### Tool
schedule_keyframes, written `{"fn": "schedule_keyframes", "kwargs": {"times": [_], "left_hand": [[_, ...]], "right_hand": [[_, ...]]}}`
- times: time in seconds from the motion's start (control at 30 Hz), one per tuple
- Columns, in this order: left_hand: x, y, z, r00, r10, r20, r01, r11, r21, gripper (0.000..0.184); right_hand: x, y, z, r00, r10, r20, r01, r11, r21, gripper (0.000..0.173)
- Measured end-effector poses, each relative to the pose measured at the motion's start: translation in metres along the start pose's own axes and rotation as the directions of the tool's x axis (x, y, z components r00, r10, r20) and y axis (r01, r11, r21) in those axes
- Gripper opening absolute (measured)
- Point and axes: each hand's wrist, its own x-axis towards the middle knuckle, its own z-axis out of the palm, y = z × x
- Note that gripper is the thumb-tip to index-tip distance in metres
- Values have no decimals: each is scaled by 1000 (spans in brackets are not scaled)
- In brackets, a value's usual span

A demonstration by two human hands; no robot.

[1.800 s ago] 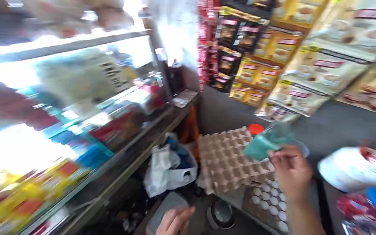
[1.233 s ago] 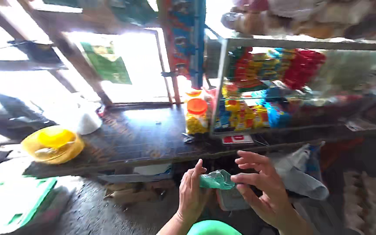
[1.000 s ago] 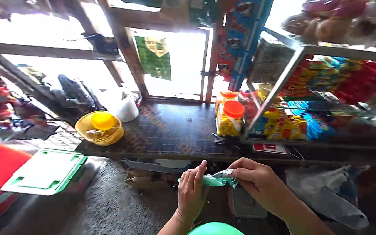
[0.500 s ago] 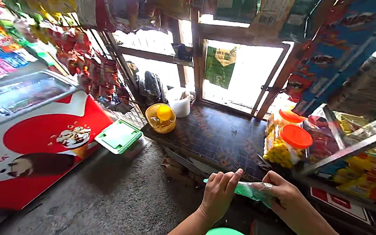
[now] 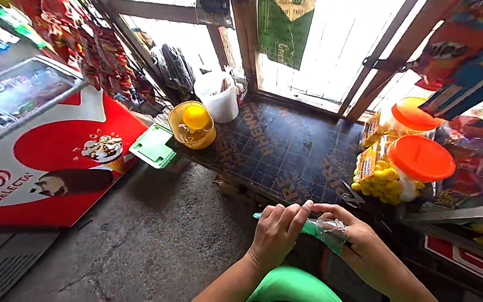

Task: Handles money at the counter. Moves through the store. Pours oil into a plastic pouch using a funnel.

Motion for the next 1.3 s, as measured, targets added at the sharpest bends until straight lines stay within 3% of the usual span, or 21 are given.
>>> {"fn": "schedule_keyframes", "kwargs": {"times": [0.27, 0.57, 0.73, 0.9, 0.97, 1.03, 1.1, 1.17, 1.23, 1.3], "left_hand": [[15, -40, -8, 998, 63, -9, -64, 993, -97, 34], [62, -156, -13, 985, 166, 43, -156, 972, -175, 47], [84, -206, 4, 965, 206, 163, -152, 943, -295, 61], [89, -236, 24, 911, 196, 363, -88, 952, -294, 68], [89, -238, 23, 894, 163, 417, 4, 928, -372, 83], [95, -229, 8, 918, 156, 364, 85, 820, -567, 87], [102, -214, -23, 952, 144, 271, 133, 603, -787, 74], [104, -201, -52, 972, 169, 166, 94, 367, -926, 72], [97, -192, -69, 972, 208, 105, 68, 174, -982, 69], [84, -189, -81, 973, 205, 105, 95, 58, -994, 51]], "right_hand": [[38, -4, 22, 952, -28, -306, 27, 1000, -9, 10], [125, -25, 63, 850, 45, -526, -54, 999, -3, 10], [164, -35, 61, 702, 57, -709, -207, 970, -128, 17], [156, -59, 23, 495, -42, -868, -151, 979, -134, 13], [153, -75, 13, 452, -131, -882, -161, 961, -225, 14], [150, -94, 15, 532, -182, -827, -177, 931, -319, 19], [151, -112, 31, 706, -142, -694, -184, 909, -374, 32], [154, -124, 52, 836, -110, -538, -139, 905, -402, 38], [155, -129, 74, 889, -113, -443, -64, 929, -365, 37], [157, -128, 90, 908, -154, -389, 34, 954, -298, 34]]}}
